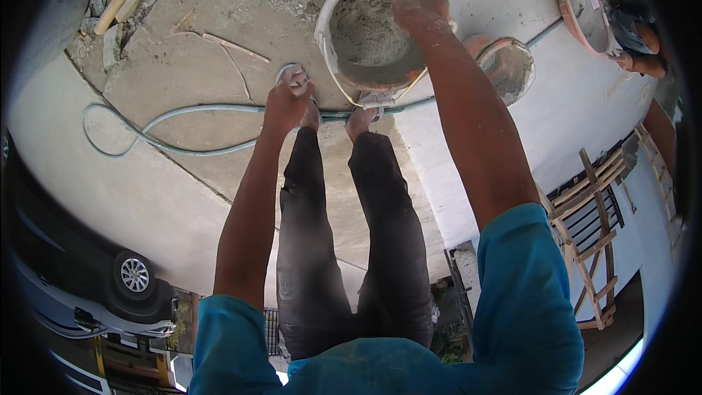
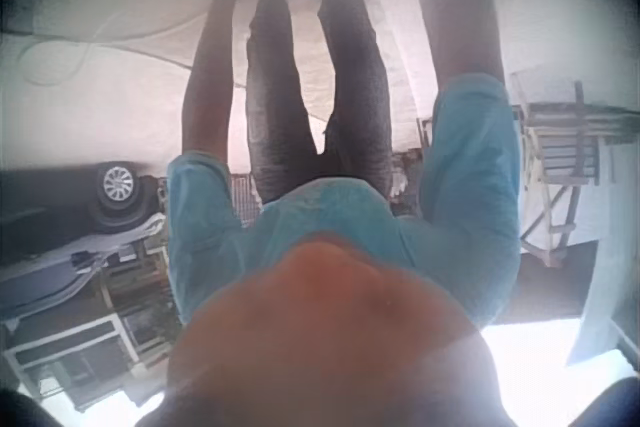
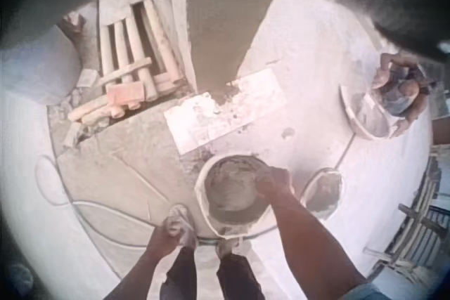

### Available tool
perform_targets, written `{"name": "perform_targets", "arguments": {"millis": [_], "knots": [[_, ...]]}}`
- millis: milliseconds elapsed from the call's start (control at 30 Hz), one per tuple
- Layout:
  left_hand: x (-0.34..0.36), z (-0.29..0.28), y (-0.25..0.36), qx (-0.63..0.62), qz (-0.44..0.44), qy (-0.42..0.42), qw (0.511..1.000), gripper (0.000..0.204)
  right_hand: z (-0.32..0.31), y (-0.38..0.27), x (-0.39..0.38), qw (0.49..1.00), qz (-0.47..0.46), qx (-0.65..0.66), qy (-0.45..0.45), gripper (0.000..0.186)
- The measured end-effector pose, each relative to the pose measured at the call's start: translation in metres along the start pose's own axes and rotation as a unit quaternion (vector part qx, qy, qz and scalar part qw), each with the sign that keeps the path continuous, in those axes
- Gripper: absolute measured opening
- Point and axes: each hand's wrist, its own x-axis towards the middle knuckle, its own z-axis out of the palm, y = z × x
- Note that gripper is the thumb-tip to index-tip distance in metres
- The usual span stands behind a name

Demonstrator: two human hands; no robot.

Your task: The person scoops wet cement from a bucket with a trowel and applies it to a vertical wall surface, smoothing it with a wooden float. The person walks to a pile of scrap wood, selects a piece, and returns to continue smoothing the cement.

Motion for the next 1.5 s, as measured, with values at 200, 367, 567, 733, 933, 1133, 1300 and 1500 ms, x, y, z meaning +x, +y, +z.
{"name": "perform_targets", "arguments": {"millis": [200, 367, 567, 733, 933, 1133, 1300, 1500], "knots": [[0.143, 0.006, 0.032, 0.065, 0.061, -0.034, 0.995, 0.050, 0.063, -0.012, -0.014, 0.969, -0.175, -0.152, 0.087, 0.033], [0.130, 0.027, 0.056, 0.145, 0.122, -0.092, 0.978, 0.040, 0.077, 0.046, -0.011, 0.955, -0.110, 0.046, 0.273, 0.034], [0.088, 0.046, 0.082, 0.119, 0.131, -0.095, 0.980, 0.046, 0.145, 0.049, -0.020, 0.972, -0.102, 0.151, 0.152, 0.037], [0.068, 0.057, 0.075, 0.071, 0.102, -0.098, 0.987, 0.055, 0.212, 0.079, 0.002, 0.938, -0.116, 0.278, 0.173, 0.031], [0.050, 0.082, 0.076, 0.064, 0.177, -0.094, 0.978, 0.056, 0.186, 0.038, 0.007, 0.752, -0.075, 0.642, -0.128, 0.038], [0.067, 0.068, 0.097, 0.140, 0.099, -0.134, 0.976, 0.062, 0.156, 0.076, -0.030, 0.942, -0.035, 0.330, 0.046, 0.037], [0.063, 0.079, 0.113, 0.152, 0.179, -0.122, 0.964, 0.065, 0.166, 0.070, 0.002, 0.946, -0.066, 0.317, -0.001, 0.035], [0.062, 0.081, 0.107, 0.167, 0.167, -0.130, 0.963, 0.064, 0.171, 0.091, -0.018, 0.935, 0.029, 0.344, 0.087, 0.038]]}}
